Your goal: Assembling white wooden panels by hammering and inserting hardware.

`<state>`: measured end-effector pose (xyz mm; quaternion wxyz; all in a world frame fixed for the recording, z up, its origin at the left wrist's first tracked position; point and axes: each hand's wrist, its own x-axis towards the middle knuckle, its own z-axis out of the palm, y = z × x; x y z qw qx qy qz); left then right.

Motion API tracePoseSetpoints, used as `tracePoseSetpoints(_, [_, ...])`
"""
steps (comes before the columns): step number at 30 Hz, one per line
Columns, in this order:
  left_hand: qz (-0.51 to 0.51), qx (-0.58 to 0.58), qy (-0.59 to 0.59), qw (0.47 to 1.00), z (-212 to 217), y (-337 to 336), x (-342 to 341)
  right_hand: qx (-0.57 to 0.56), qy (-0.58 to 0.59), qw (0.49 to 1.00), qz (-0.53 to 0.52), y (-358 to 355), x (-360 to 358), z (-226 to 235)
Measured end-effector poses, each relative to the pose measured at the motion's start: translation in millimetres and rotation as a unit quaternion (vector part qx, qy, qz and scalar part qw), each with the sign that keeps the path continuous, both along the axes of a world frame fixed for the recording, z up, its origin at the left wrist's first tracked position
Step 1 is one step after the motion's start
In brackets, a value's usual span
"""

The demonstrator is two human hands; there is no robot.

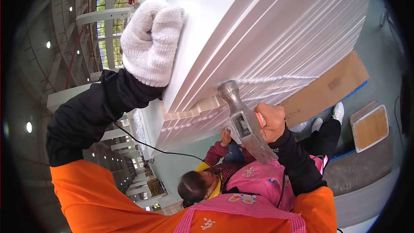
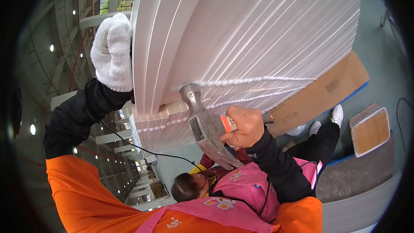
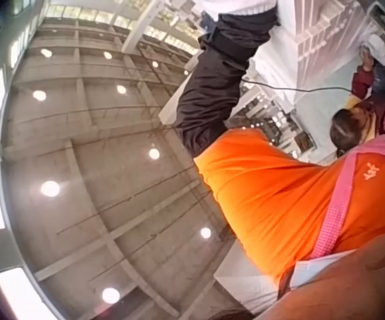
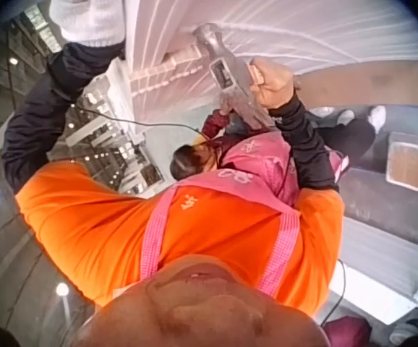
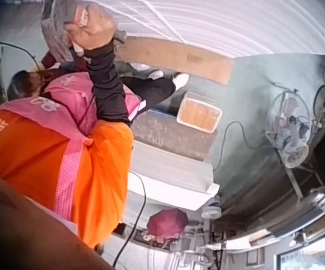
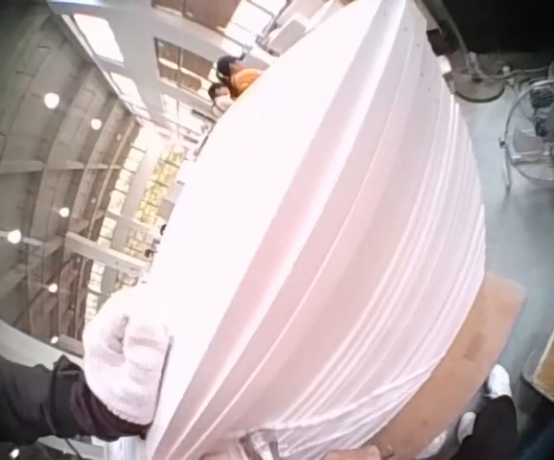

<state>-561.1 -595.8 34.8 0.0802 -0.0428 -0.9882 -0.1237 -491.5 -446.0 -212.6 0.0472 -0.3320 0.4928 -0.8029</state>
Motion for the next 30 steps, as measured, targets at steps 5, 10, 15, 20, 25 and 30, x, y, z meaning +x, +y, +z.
tracePoseSetpoints(5, [-0.014,-0.004,0.013,1.0,0.5,-6.4,1.0,-0.064,0.025,0.997,0.033,8.1,1.1,-5.6])
tracePoseSetpoints(10, [0.053,0.026,-0.005,0.998,0.8,-5.5,4.5,-0.018,-0.011,0.999,0.038,-4.6,-2.4,-6.4])
tracePoseSetpoints(15, [0.049,0.027,0.0,0.998,0.3,-9.0,3.9,-0.051,0.028,0.998,0.027,-4.9,3.7,-10.8])
tracePoseSetpoints(20, [0.04,0.022,0.004,0.999,-1.2,-8.2,6.1,-0.034,-0.006,0.999,0.015,-7.8,4.6,-4.5])
tracePoseSetpoints(25, [0.044,0.022,-0.012,0.999,1.0,-6.3,3.8,-0.03,0.014,0.999,0.006,-10.6,7.5,6.1])
tracePoseSetpoints(30, [0.009,0.014,0.026,1.0,-3.7,-1.6,1.1,-0.012,0.02,1.0,0.0,-4.8,8.1,10.3])
